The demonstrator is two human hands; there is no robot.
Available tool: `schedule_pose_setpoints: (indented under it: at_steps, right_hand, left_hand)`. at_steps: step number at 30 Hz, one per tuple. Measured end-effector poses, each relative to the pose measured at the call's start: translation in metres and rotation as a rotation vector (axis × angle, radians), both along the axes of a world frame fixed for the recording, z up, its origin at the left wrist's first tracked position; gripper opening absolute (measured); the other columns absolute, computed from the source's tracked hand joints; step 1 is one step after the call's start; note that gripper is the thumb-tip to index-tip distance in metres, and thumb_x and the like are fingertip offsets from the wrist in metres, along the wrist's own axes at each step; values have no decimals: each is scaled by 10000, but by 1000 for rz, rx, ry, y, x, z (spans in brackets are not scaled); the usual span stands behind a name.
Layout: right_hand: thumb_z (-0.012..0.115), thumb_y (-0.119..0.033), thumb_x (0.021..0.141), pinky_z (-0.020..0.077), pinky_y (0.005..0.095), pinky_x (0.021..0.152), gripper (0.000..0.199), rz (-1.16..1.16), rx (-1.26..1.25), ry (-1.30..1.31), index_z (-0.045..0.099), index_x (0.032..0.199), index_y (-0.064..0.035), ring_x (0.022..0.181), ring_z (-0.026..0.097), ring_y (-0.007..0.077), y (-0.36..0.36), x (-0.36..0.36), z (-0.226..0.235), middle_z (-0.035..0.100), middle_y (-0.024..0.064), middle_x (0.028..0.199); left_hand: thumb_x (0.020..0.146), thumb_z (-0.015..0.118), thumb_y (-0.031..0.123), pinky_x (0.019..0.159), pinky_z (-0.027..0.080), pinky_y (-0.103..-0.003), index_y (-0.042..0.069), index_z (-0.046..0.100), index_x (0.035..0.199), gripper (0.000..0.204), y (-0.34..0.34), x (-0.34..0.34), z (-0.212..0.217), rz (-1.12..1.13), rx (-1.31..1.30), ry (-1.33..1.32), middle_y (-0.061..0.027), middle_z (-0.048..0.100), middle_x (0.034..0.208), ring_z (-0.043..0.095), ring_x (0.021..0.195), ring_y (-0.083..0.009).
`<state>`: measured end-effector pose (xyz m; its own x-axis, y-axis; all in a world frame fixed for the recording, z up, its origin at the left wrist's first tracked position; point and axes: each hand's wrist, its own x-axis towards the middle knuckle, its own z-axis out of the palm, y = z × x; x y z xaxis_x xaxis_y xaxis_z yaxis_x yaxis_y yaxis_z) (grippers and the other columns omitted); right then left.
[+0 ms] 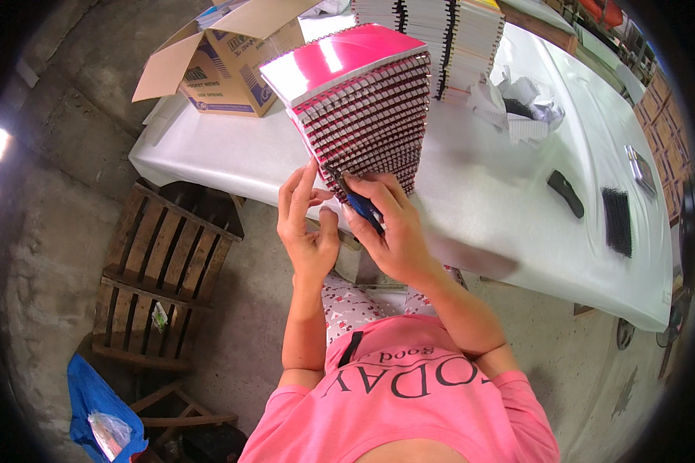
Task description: The person uses pliers to clip the wire bindings on a stack of notebooks, aligns the notebooks on a table, and packs them into a cardboard box.
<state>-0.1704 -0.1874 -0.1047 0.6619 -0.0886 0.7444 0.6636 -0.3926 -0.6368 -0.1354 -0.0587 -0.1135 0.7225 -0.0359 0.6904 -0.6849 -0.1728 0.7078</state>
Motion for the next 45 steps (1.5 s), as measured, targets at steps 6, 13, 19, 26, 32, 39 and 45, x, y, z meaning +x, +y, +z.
schedule_pose_setpoints:
  at_steps: [6, 13, 19, 26, 32, 39, 45]
  right_hand:
    - [603, -160, 859, 440, 341, 749, 330, 224, 284, 249, 540, 1166, -58, 885, 545, 255, 7, -2, -9, 537, 116, 990]
    - [658, -198, 793, 346, 389, 808, 420, -345, -248, -13, 562, 1198, -148, 954, 509, 212, -4, -9, 0, 513, 57, 1093]
    - [663, -216, 752, 304, 423, 827, 461, -482, -434, -137, 574, 1203, -172, 989, 494, 198, -6, -7, 21, 490, 38, 1093]
    - [657, -203, 754, 372, 377, 729, 454, -489, -549, -105, 567, 1196, -153, 911, 526, 201, -6, -7, 23, 495, 51, 1059]
    - [617, -171, 820, 462, 318, 629, 373, 315, 262, 501, 542, 1177, -96, 804, 566, 230, -9, -10, 34, 504, 95, 1028]
    - [613, -181, 839, 429, 379, 750, 384, -129, -96, 48, 530, 1208, -117, 928, 543, 257, -3, -8, 15, 508, 103, 1063]
    - [634, -241, 804, 328, 419, 821, 427, -479, -399, -131, 559, 1215, -156, 975, 509, 225, -5, -4, 28, 497, 66, 1114]
  left_hand:
    - [705, 489, -102, 790, 491, -279, 40, 469, 1336, 647, 1, -1, 5, 32, 48, 22, -120, 483, 1272, 591, 870, -141]
    - [668, 452, -110, 798, 489, -289, 38, 425, 1366, 714, 2, -1, 6, -13, 5, -3, -134, 469, 1289, 594, 866, -150]
    - [660, 442, -108, 786, 486, -287, 25, 434, 1358, 711, 1, -2, 10, -1, 68, -3, -136, 450, 1311, 586, 852, -143]
    - [659, 437, -111, 784, 483, -276, 22, 441, 1354, 707, 0, -2, 8, -4, 64, -34, -133, 447, 1317, 577, 857, -141]
    - [658, 435, -118, 793, 484, -284, 36, 456, 1349, 708, 0, -1, 2, 13, 58, -21, -120, 450, 1318, 571, 857, -149]
    - [658, 457, -117, 796, 488, -289, 60, 419, 1378, 742, 1, 1, 4, -6, 13, -17, -138, 446, 1311, 579, 848, -160]
    - [655, 446, -90, 780, 497, -287, 66, 409, 1386, 748, 4, 4, 20, 38, 40, -59, -137, 404, 1333, 578, 824, -155]
